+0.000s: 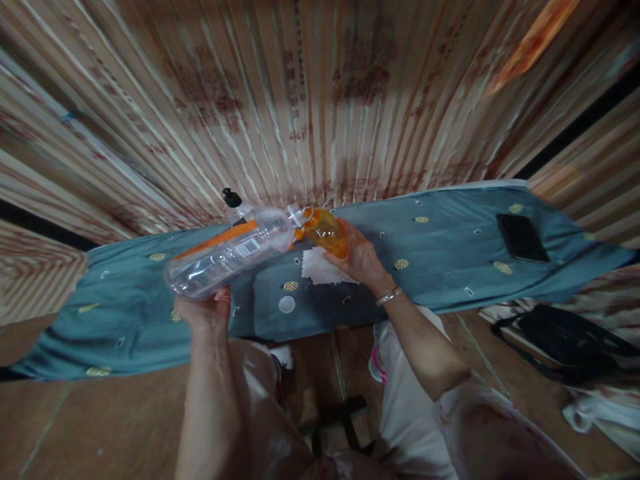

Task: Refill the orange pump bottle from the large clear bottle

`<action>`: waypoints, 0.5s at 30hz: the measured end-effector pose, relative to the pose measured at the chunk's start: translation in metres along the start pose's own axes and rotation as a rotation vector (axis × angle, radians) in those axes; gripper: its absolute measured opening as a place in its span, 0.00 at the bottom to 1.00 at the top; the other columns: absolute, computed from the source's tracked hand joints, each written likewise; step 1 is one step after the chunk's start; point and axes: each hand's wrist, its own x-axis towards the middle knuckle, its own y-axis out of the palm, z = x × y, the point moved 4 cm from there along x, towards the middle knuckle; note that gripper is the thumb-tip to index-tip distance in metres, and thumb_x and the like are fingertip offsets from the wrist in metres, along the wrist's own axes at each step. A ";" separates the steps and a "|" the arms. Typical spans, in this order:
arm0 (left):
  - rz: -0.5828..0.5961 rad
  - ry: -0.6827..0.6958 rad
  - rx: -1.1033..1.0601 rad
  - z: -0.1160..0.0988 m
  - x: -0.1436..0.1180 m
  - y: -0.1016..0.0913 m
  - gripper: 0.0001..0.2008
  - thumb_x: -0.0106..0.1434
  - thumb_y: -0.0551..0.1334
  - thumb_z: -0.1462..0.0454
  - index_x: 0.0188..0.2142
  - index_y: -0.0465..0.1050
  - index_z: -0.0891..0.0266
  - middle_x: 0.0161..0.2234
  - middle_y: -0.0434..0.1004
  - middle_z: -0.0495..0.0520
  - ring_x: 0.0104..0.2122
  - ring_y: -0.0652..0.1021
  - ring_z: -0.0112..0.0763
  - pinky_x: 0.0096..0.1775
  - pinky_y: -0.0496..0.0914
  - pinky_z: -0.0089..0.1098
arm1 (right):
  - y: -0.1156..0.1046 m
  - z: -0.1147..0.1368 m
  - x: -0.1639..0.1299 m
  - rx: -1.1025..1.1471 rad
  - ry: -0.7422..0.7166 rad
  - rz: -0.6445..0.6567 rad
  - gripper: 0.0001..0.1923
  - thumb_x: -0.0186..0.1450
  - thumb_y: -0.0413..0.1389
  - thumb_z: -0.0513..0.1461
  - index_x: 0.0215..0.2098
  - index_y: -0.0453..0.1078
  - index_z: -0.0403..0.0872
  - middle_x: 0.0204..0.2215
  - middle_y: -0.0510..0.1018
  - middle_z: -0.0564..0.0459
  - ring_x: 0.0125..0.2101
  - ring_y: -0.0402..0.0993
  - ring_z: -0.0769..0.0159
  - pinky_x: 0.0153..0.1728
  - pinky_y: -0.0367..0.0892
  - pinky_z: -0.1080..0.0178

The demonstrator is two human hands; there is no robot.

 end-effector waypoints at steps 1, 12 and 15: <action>0.001 0.000 -0.003 0.000 -0.001 0.001 0.12 0.83 0.57 0.61 0.45 0.78 0.58 0.30 0.77 0.52 0.20 0.65 0.31 0.17 0.49 0.24 | 0.000 0.000 0.000 0.000 0.000 -0.003 0.52 0.75 0.81 0.53 0.87 0.68 0.44 0.75 0.89 0.24 0.75 0.90 0.27 0.78 0.86 0.24; 0.038 -0.001 -0.006 -0.001 0.001 -0.001 0.12 0.83 0.56 0.61 0.44 0.77 0.57 0.30 0.75 0.51 0.19 0.65 0.30 0.17 0.49 0.24 | 0.001 -0.003 -0.001 -0.008 0.004 0.020 0.54 0.76 0.81 0.54 0.89 0.66 0.45 0.77 0.87 0.23 0.77 0.88 0.27 0.79 0.85 0.25; 0.046 0.010 -0.014 0.000 0.005 -0.004 0.09 0.81 0.58 0.61 0.46 0.77 0.57 0.29 0.76 0.51 0.20 0.66 0.32 0.17 0.49 0.24 | 0.000 -0.001 -0.001 -0.008 0.004 0.019 0.52 0.77 0.81 0.53 0.88 0.67 0.45 0.77 0.87 0.25 0.76 0.89 0.29 0.79 0.85 0.25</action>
